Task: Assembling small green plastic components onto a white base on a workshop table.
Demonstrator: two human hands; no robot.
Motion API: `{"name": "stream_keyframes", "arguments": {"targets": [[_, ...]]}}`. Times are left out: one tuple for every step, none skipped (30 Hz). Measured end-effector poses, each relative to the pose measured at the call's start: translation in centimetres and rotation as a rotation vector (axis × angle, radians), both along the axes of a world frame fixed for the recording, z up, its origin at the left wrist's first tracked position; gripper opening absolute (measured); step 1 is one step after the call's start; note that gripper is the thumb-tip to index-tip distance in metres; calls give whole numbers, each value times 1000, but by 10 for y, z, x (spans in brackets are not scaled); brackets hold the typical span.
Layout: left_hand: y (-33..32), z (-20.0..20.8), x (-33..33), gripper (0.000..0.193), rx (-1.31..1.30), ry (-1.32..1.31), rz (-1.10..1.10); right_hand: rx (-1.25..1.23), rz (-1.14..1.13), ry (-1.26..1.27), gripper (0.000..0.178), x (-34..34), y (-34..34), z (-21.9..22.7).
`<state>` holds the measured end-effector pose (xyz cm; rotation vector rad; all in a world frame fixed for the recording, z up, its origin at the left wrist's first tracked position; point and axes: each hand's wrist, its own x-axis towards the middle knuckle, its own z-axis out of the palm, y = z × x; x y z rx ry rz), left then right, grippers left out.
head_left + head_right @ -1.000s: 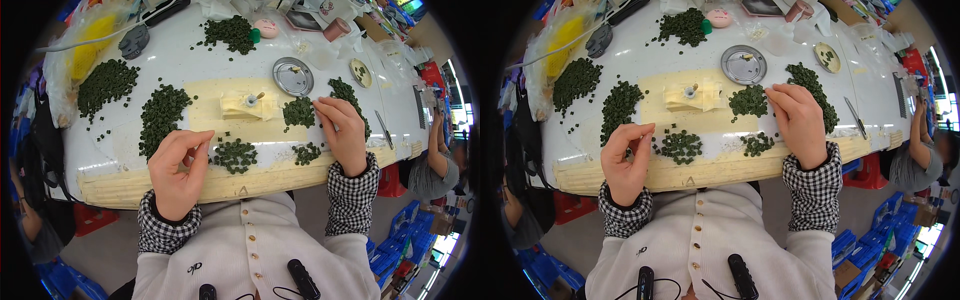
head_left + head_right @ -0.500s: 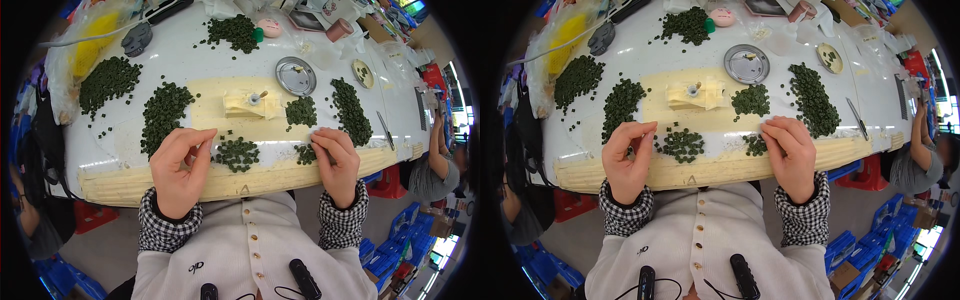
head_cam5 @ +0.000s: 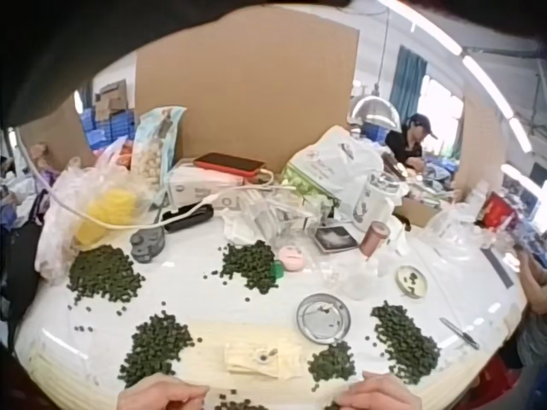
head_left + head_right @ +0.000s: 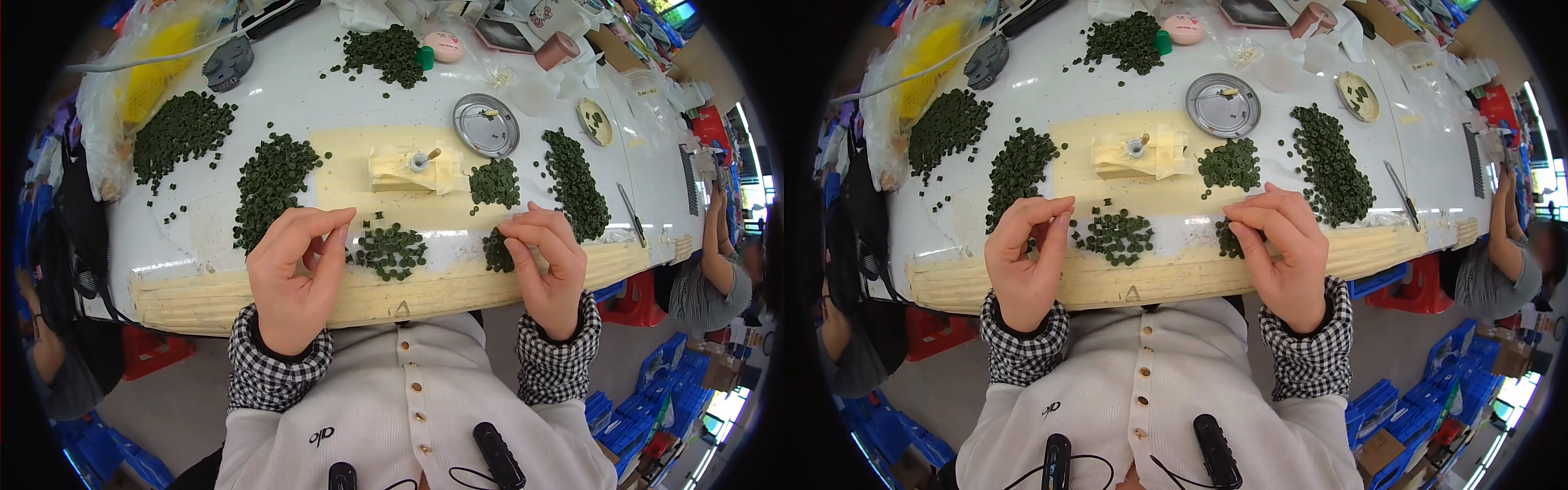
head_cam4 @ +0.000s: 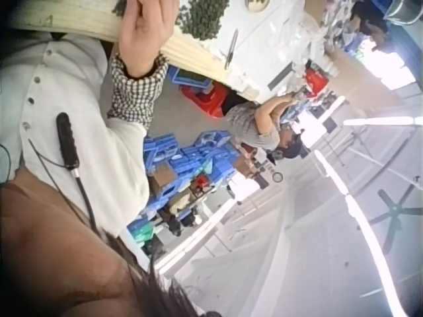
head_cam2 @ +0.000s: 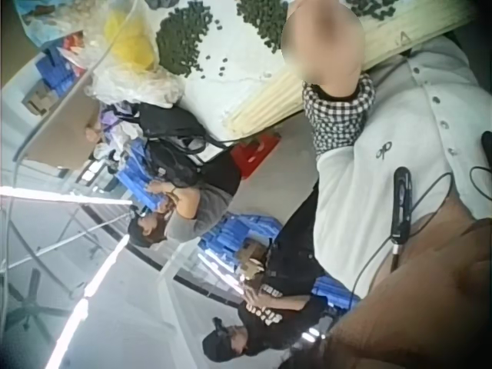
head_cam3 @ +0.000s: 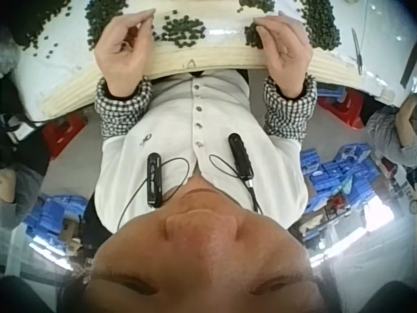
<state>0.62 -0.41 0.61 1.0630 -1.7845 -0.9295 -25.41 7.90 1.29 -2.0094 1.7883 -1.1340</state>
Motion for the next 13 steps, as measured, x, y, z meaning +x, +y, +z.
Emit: {"name": "stream_keyframes", "arguments": {"targets": [[0,0,0,17,1,2,5,-5,-17,83,14,-3,0,2],[0,0,0,17,2,3,9,-11,-35,166,14,-4,0,4],[0,0,0,17,2,0,7,-8,-63,192,18,-1,0,5],[0,-1,1,17,2,-3,6,8,-69,201,20,1,1,5],[0,-1,2,16,2,-6,5,24,-75,210,21,3,3,5],[0,-1,1,16,0,-6,4,42,-81,220,23,4,4,5],[-1,-2,1,16,-3,-6,3,49,-85,203,25,6,5,4],[-1,-2,1,16,-5,-6,3,56,-90,186,26,8,5,1],[-1,-2,1,16,-5,-12,2,62,-94,168,28,10,6,-2],[-1,-2,2,16,-5,-17,2,51,-81,169,29,12,5,-5],[0,-2,2,16,-5,-23,2,39,-68,171,31,13,4,-9],[0,-2,2,17,-3,-16,2,27,-58,174,32,13,4,-11],[0,-2,1,17,-2,-10,2,24,-29,196,34,13,3,-13]]}}
